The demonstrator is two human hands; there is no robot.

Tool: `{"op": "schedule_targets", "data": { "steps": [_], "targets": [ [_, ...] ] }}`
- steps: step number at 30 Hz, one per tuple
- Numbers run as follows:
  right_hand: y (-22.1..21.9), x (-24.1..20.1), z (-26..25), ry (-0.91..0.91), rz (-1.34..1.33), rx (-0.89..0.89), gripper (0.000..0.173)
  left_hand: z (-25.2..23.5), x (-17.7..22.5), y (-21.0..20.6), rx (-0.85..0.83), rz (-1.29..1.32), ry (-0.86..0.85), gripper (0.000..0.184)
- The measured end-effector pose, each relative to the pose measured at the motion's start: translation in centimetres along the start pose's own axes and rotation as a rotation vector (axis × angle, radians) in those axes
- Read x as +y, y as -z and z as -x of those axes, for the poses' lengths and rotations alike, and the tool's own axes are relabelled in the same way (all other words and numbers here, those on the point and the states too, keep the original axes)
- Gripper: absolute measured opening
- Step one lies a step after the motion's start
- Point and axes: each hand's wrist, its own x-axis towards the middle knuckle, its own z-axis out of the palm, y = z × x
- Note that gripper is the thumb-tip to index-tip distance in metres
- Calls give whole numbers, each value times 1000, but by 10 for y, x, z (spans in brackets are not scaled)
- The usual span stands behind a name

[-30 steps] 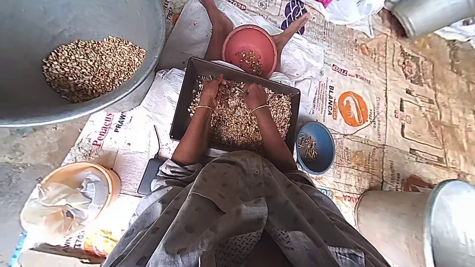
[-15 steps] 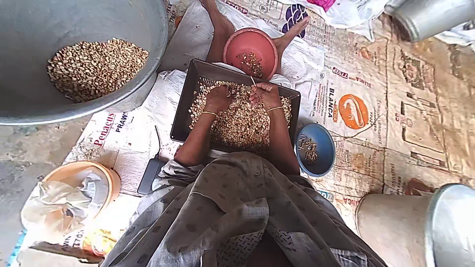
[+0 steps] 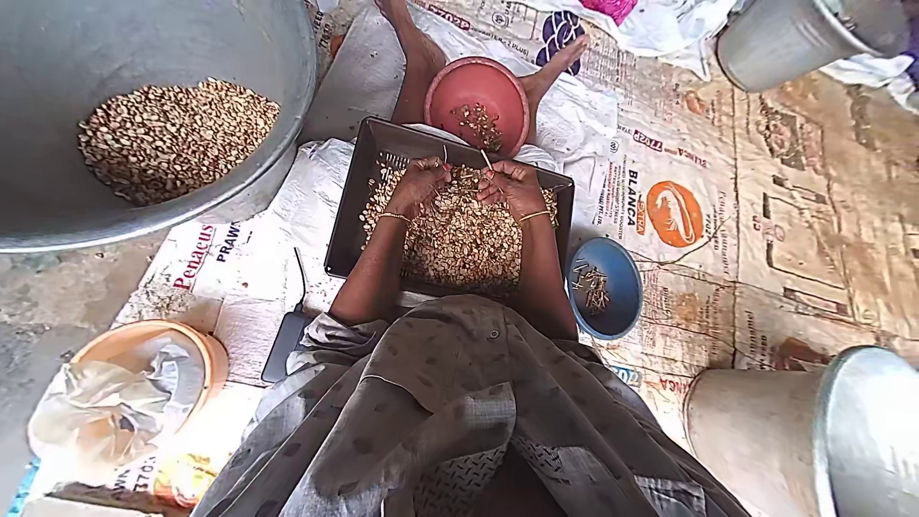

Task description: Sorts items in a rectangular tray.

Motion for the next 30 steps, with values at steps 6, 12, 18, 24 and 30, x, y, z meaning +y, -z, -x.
{"op": "schedule_targets", "data": {
  "steps": [6, 12, 18, 24, 30],
  "targets": [
    [12, -11, 22, 74, -65, -16, 12, 0, 0, -3, -67, 223, 138, 28],
    [74, -25, 70, 211, -7, 151, 13, -6, -8, 2, -206, 464, 148, 38],
    [172, -43, 163, 106, 649, 509, 25, 1, -2, -8, -127, 561, 154, 40],
    [206, -14, 216, -30, 959, 623, 32, 18, 23, -72, -291, 317, 200, 37],
    [199, 8, 219, 68, 819, 701, 29, 29, 54, -200, -576, 32, 200, 31]
  ]
}}
